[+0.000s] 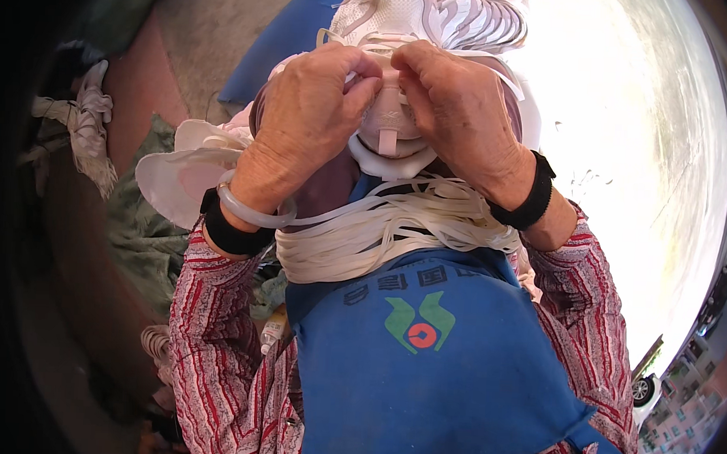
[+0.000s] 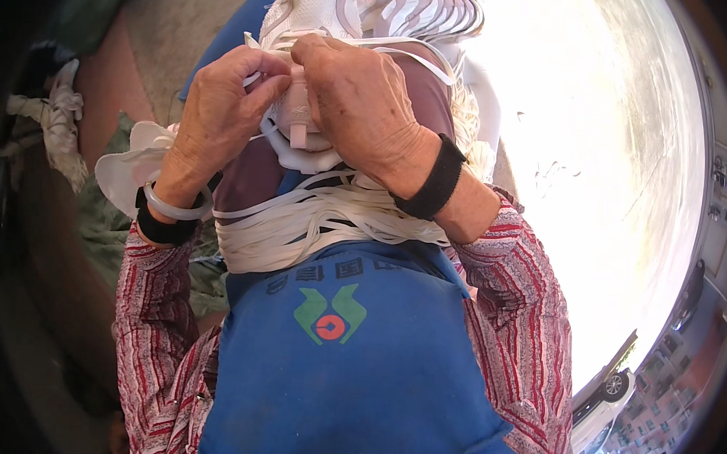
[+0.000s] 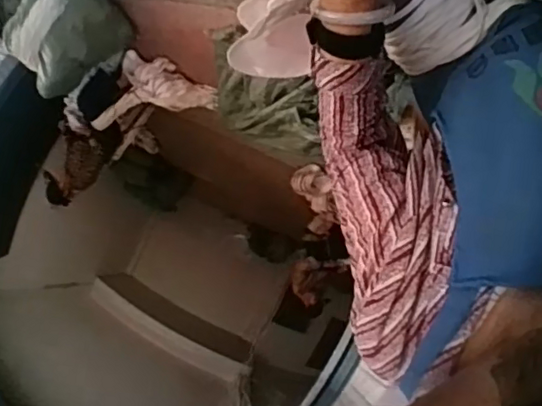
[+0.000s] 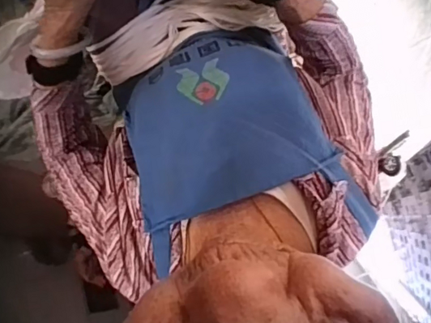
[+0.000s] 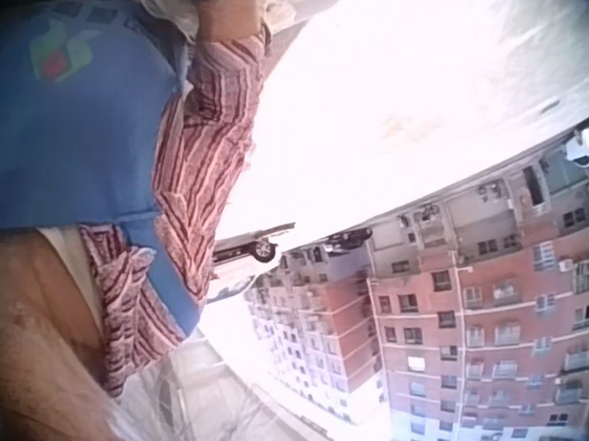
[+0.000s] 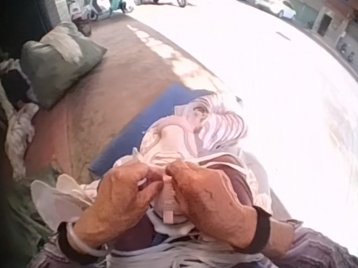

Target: Inserting laces into the eyelets of a new shoe upper.

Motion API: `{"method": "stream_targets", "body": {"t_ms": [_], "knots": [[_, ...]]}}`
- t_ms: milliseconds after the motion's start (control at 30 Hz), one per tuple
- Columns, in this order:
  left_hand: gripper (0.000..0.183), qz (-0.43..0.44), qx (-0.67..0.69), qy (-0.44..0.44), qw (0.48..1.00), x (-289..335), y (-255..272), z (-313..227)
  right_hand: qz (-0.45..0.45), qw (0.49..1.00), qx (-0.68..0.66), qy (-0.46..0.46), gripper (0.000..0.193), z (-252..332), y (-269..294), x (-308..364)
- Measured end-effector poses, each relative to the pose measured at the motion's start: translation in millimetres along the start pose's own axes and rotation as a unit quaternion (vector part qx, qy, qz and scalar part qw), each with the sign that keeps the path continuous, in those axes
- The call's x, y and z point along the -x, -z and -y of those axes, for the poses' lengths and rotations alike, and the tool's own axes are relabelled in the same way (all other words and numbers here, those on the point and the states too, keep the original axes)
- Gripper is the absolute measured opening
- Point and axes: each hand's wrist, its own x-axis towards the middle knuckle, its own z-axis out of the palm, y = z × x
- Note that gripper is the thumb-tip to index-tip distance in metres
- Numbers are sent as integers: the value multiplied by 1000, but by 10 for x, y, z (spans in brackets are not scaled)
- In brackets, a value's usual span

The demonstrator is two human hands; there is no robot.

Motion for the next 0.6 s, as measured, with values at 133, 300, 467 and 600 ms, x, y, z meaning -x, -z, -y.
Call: {"method": "stream_targets", "body": {"t_ms": [133, 300, 467, 600], "knots": [[14, 6, -43, -20, 999, -25, -6, -34, -7, 999, -34, 28, 24, -115, 26, 29], [10, -38, -66, -56, 996, 14, -25, -49, -12, 1000, -7, 7, 22, -36, -60, 25], [11, -29, -76, -83, 993, -23, -5, -23, -33, 999, -39, 2, 22, -41, -71, 27], [12, 43, 40, -11, 998, 6, 162, 11, -24, 998, -54, 1, 23, -55, 115, 33]]}}
